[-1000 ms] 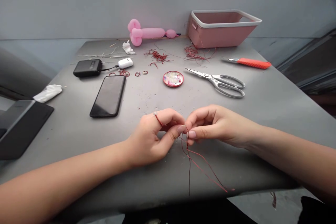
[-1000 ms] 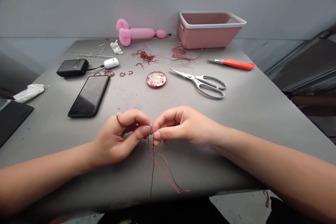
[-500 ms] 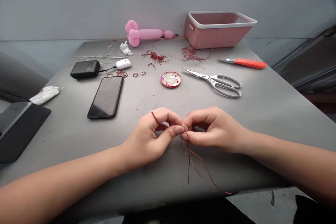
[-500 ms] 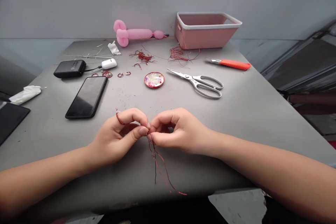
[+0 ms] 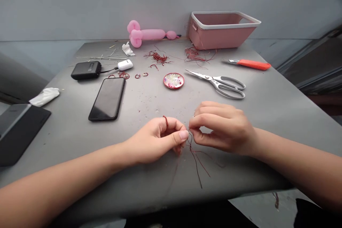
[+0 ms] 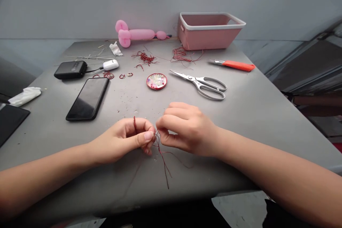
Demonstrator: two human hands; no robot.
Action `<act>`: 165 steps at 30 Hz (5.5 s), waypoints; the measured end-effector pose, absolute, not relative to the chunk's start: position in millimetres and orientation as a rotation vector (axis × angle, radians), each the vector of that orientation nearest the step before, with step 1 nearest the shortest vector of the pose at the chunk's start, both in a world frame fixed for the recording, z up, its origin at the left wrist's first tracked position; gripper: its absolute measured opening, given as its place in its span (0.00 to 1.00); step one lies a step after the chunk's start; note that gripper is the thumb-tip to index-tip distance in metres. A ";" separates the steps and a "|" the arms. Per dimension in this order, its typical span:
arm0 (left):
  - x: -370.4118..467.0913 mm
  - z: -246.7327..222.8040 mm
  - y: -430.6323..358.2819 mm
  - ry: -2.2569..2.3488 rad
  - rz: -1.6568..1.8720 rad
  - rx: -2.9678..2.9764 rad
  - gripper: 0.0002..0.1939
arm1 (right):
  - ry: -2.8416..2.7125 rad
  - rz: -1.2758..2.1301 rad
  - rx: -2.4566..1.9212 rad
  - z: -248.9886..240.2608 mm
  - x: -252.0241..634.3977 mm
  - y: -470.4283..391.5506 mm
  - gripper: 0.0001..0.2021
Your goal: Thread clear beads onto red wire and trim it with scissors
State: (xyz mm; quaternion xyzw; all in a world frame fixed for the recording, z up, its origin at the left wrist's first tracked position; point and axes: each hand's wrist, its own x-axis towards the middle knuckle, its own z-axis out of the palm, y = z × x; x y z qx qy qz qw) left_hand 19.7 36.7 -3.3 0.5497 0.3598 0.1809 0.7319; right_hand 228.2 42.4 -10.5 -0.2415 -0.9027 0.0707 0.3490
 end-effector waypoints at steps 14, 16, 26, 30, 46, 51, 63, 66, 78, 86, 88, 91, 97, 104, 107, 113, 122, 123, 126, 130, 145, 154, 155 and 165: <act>19.5 -12.9 35.9 0.723 0.617 0.803 0.12 | -1.791 1.354 -0.961 -10.6 223.9 40.3 0.06; 19.0 -13.5 36.6 0.728 0.587 0.793 0.12 | -1.895 1.255 -0.937 -11.4 224.7 42.8 0.05; 18.5 -9.7 39.1 0.701 0.452 0.764 0.11 | -2.266 -0.204 -0.659 -6.8 243.1 58.2 0.10; 18.5 -10.2 38.0 0.720 0.442 0.792 0.12 | -2.126 -0.434 -0.866 2.2 253.9 70.8 0.10; 18.2 -17.0 38.1 0.694 0.623 0.821 0.12 | -2.213 0.407 -0.889 5.0 227.6 29.2 0.05; 19.5 -17.7 38.3 0.692 0.634 0.837 0.12 | -2.191 0.587 -0.973 4.0 226.0 28.2 0.05; 19.4 -10.1 36.7 0.751 0.675 0.812 0.14 | -2.095 0.554 -1.074 8.4 224.3 25.9 0.05; 19.0 -11.4 37.2 0.759 0.644 0.769 0.14 | -2.129 0.538 -0.997 8.1 224.2 25.8 0.06; 16.2 -16.2 40.6 0.686 0.601 0.709 0.14 | -2.101 0.610 -0.994 8.3 224.3 26.7 0.05; 17.4 -14.0 41.1 0.694 0.580 0.662 0.14 | -2.093 0.618 -0.984 5.8 224.1 27.9 0.05; 18.4 -13.4 40.6 0.707 0.573 0.658 0.14 | -2.102 0.590 -0.974 4.6 223.8 27.7 0.05; 18.9 -13.5 40.3 0.727 0.547 0.665 0.14 | -2.130 0.556 -0.955 4.3 223.7 27.1 0.06; 16.9 -14.5 41.0 0.711 0.514 0.706 0.12 | -2.160 0.579 -0.928 6.1 224.2 25.8 0.06; 17.0 -14.6 40.0 0.703 0.511 0.736 0.11 | -2.215 0.535 -0.916 6.4 226.1 26.0 0.07; 16.6 -15.4 39.0 0.736 0.546 0.753 0.12 | -2.216 0.399 -0.933 7.9 228.3 27.4 0.07; 18.1 -13.8 38.3 0.804 0.627 0.813 0.13 | -2.232 0.169 -0.846 6.7 232.2 33.8 0.08; 19.5 -14.6 36.0 0.791 0.674 0.824 0.10 | -2.241 0.313 -0.814 2.3 231.2 36.3 0.10; 19.4 -15.0 35.7 0.788 0.676 0.815 0.10 | -2.231 0.407 -0.836 2.5 230.9 36.9 0.09; 19.0 -16.2 35.4 0.764 0.681 0.800 0.10 | -2.180 0.644 -0.895 3.0 229.7 38.5 0.07; 17.8 -17.3 37.1 0.729 0.656 0.816 0.10 | -2.105 0.839 -0.941 3.1 228.7 37.7 0.05; 14.7 -14.1 38.0 0.699 0.443 0.700 0.12 | -2.262 0.462 -0.565 -0.4 231.4 40.1 0.09; 14.9 -11.6 39.4 0.671 0.343 0.690 0.11 | -2.336 0.303 -0.437 1.4 233.5 43.1 0.15; 15.1 -10.5 39.3 0.677 0.382 0.697 0.11 | -2.302 0.273 -0.485 0.9 233.1 42.5 0.13; 19.0 15.2 21.4 0.716 0.683 1.077 0.04 | -2.101 0.493 -0.777 14.1 228.6 17.4 0.04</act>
